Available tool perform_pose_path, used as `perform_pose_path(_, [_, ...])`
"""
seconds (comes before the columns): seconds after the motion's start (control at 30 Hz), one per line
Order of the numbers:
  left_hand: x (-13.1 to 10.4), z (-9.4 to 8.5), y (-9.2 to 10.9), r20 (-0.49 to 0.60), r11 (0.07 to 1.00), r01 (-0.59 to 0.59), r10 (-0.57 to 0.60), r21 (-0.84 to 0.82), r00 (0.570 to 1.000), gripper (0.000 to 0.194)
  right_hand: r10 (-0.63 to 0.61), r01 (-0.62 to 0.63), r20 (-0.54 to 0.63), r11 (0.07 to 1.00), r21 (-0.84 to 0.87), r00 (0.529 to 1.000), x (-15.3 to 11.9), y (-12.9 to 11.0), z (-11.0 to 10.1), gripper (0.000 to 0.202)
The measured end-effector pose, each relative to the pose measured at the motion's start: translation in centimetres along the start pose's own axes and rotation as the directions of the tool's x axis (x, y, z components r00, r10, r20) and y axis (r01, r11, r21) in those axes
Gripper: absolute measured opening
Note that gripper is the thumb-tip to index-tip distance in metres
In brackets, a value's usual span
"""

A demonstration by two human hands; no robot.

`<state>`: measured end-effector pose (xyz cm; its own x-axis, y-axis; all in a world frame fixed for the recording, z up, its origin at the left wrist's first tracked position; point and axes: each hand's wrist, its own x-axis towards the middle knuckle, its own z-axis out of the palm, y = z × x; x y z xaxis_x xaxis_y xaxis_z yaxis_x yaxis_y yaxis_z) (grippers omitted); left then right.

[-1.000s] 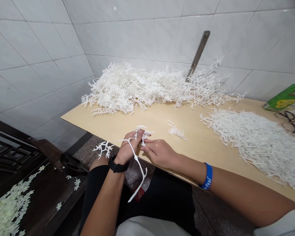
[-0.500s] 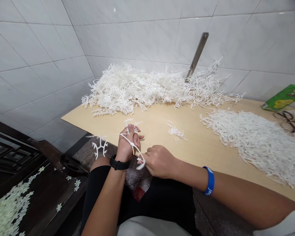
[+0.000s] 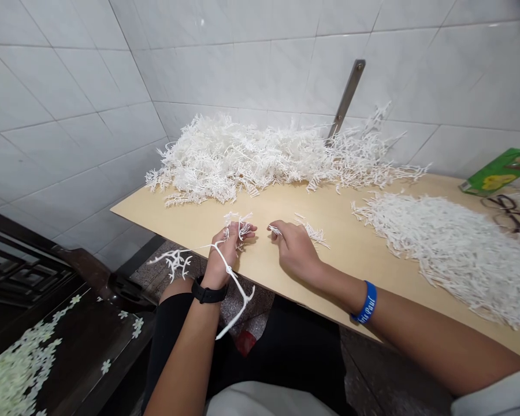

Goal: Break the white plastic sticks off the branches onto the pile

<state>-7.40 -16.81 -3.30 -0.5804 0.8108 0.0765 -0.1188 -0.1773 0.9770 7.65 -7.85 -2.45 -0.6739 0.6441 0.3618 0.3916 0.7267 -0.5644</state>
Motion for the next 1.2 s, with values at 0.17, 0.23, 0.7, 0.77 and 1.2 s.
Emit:
perform_pose_path(0.17, [-0.2, 0.0, 0.2, 0.03, 0.999, 0.021, -0.022, 0.034, 0.999, 0.049, 0.079, -0.061, -0.105, 0.984, 0.167, 0.991, 0.6, 0.9, 0.2, 0.035])
perform_pose_path(0.23, [-0.2, 0.0, 0.3, 0.054, 0.998, 0.013, -0.016, 0.063, 0.998, 0.05, 0.086, -0.047, -0.156, 0.97, 0.237, 0.984, 0.5, 0.6, 0.1, 0.032])
perform_pose_path(0.7, [-1.3, -0.1, 3.0, 0.481, 0.968, -0.131, 0.012, 0.214, 0.877, 0.046, -0.128, -0.007, 0.228, 0.858, 0.514, 0.965, -0.5, -1.4, 0.3, 0.039])
perform_pose_path(0.77, [-1.3, -0.2, 3.0, 0.487, 0.969, -0.128, 0.009, 0.211, 0.874, 0.045, -0.188, 0.048, 0.23, 0.861, 0.507, 0.955, -0.5, -1.3, 0.4, 0.041])
perform_pose_path(1.2, [-1.4, -0.2, 1.9, 0.265, 0.965, -0.1, 0.033, 0.242, 0.964, 0.048, -0.179, 0.035, 0.286, 0.895, 0.445, 0.941, -0.5, -1.8, 0.2, 0.037])
